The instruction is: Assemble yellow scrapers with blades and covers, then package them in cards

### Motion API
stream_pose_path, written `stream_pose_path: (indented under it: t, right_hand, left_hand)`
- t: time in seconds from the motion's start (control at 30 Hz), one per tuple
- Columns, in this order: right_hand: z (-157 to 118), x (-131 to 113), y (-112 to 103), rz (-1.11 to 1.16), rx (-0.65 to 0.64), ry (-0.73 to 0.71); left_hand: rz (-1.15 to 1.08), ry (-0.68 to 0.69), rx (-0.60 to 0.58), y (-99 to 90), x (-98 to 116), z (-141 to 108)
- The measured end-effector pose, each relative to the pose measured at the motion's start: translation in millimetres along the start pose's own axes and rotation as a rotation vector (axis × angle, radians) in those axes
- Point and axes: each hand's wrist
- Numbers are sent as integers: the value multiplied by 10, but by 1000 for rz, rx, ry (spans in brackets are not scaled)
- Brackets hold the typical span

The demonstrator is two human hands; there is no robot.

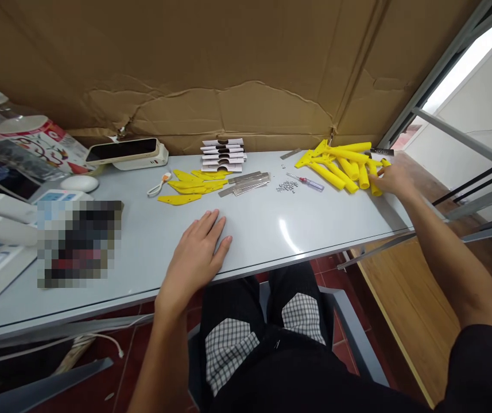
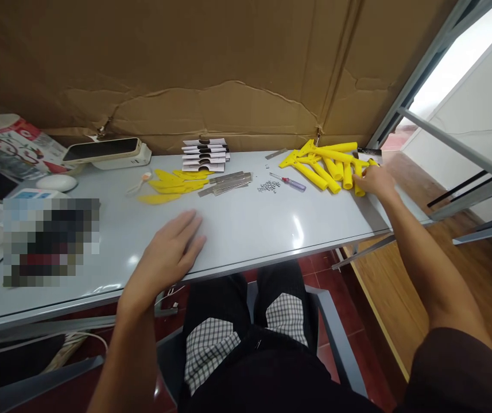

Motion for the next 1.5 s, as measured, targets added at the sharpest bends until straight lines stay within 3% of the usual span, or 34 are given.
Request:
stream_pose_path:
  t: [0.23, 0.4, 0.5, 0.6, 0.73, 0.83, 0.93, 1.0, 1.07, 1.17, 1.3, 1.4, 1.5]
  right_hand:
    - [-275, -246, -329, 368, -43, 307]
    - [-613, -326, -552, 555, 87, 337]
    - [-803, -545, -638, 650, 157, 240]
    - [-987, -998, -678, 748, 105, 118]
    - [-1222, -1810, -619, 940, -185, -163]
    - [-1307, -2356, -503, 989, -278, -421]
    - [-1251, -2735, -379, 950, -267, -562]
    - [-1149, -2885, -304, 938, -256, -602]
    - [-1033, -2967, -238, 939, -260, -613]
    - [-910, -3010, -186, 917, -273, -584]
    - [-829, -3025, -286, 824, -325, -624]
    - [-648, -3016, -452, 746, -285, -693]
    - [-340, -2960, -567, 779, -243, -618]
  left_hand:
    - [2, 12, -20, -39, 29, 7]
    - [11, -10, -40, -85, 80, 12]
    - [-2, -8, -41, -73, 85, 18]
    - [-30, -2, -40, -55, 67, 26]
    - [-173, -62, -33, -113, 95, 98]
    - [-472, -195, -56, -227, 219, 300]
    - [-970, -315, -277, -336, 373, 648]
    - [-1203, -426, -332, -381, 439, 908]
    - [-1288, -514, -342, -397, 462, 1135]
    - [-1302, -570, -402, -374, 443, 1353]
    - [-1228, -577, -416, -314, 402, 1426]
    - [-1098, -491, -476, -306, 366, 1390]
    - [-860, -334, -483, -334, 318, 1335]
Point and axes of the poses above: each hand's wrist, its own z-axis towards the middle knuckle, its own y-axis out of the palm, x = y × z, and after that the axes turned 10 degrees about -y, right-handed
